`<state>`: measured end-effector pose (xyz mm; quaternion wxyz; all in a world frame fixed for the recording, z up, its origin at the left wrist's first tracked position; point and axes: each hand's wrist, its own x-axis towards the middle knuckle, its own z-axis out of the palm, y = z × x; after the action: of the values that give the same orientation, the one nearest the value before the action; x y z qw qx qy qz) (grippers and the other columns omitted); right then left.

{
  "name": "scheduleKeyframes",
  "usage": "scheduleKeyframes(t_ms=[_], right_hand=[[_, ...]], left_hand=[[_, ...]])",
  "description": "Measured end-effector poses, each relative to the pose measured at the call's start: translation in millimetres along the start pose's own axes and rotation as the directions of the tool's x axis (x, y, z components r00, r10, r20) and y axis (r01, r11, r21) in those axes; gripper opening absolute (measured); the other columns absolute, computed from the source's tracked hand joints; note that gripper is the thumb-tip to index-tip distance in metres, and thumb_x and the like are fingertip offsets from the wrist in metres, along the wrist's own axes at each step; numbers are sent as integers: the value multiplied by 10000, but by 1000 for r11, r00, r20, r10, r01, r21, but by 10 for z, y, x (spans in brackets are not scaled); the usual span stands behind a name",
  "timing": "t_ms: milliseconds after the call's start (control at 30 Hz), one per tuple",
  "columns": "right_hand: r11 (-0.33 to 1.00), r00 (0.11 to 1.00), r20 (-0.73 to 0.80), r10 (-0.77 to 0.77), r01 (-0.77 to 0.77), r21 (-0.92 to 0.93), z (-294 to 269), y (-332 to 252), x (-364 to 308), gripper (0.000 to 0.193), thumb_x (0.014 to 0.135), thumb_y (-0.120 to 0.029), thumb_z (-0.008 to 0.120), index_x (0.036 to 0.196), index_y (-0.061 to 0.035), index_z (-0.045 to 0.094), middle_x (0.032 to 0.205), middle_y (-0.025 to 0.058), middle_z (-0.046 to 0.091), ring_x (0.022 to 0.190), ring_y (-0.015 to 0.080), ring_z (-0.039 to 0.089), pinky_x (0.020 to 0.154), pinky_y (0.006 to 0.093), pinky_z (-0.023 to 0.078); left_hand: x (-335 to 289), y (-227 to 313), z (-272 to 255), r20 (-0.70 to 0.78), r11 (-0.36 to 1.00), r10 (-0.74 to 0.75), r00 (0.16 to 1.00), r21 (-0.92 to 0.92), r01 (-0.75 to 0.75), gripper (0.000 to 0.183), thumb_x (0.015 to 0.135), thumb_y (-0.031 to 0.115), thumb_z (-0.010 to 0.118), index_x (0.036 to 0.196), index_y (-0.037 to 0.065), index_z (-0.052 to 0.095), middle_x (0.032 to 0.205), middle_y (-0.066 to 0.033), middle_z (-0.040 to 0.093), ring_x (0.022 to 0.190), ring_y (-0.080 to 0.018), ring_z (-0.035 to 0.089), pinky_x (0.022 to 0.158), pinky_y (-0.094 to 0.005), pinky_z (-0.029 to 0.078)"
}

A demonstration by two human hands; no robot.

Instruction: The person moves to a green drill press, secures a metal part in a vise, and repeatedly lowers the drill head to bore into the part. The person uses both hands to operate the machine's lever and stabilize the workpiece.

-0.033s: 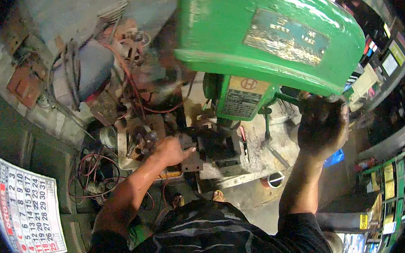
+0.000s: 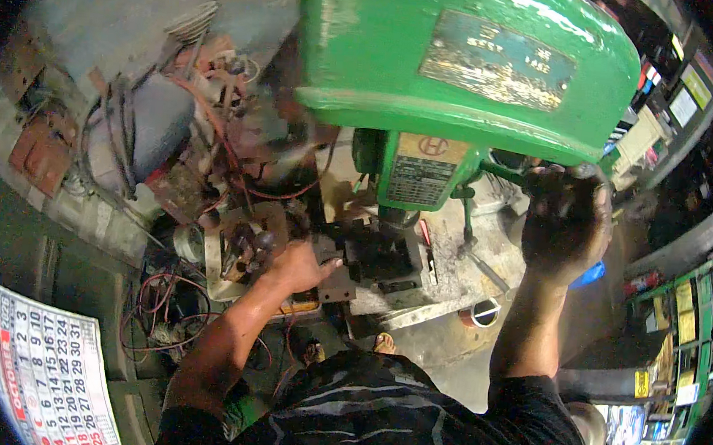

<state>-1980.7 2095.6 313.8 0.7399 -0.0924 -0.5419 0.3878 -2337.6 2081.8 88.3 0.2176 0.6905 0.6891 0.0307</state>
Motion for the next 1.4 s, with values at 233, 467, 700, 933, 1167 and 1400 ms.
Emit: scheduleKeyframes(t_ms=[233,467,700,933,1167,1400], right_hand=[[769,964,8,267,-209,-604,-30,-462,-299,467,1078,-250,533,1368,111,589,1351,224,658,1185,310,663,1112,425,459],[995,999,35,-10,6,99,0,160,-276,428,1014,-409,556,820,-30,597,827,98,574,865,297,511,1023,542,388],[996,996,-5,-86,86,7,52,286,-336,481,1069,-443,453,733,-106,514,660,31,451,721,236,421,887,437,330],[987,988,33,-153,154,-41,58,288,-316,470,1064,-412,445,707,-111,501,639,28,443,663,226,402,798,435,337],[984,982,73,-176,177,-9,73,282,-273,477,1066,-407,445,692,-114,492,628,29,440,647,228,404,764,440,331],[982,980,72,-183,186,-29,70,281,-280,474,1063,-400,455,686,-115,491,624,29,438,639,227,404,760,443,331]], left_hand=[[-6,-32,-5,-27,999,-21,999,25,22,684,874,645,717,1194,40,717,1073,-261,745,974,-467,718,902,-547,570],[72,-49,-8,-48,998,18,999,55,-15,680,909,628,688,1275,55,669,1134,-261,730,1038,-473,701,941,-530,561],[-7,44,-143,1,996,-35,999,80,35,780,906,667,667,1249,-34,656,1167,-289,712,1090,-459,694,960,-530,555],[0,52,-139,-63,996,18,998,88,-12,852,899,703,641,1182,-100,683,1094,-308,729,1066,-443,716,954,-504,563],[5,94,-186,3,985,-5,1000,174,4,908,909,683,642,1333,-117,591,1119,-314,722,1076,-440,715,961,-493,563],[-33,122,-233,29,990,-24,999,141,19,889,918,676,639,1334,-108,587,1139,-308,719,1099,-436,707,967,-489,558]])
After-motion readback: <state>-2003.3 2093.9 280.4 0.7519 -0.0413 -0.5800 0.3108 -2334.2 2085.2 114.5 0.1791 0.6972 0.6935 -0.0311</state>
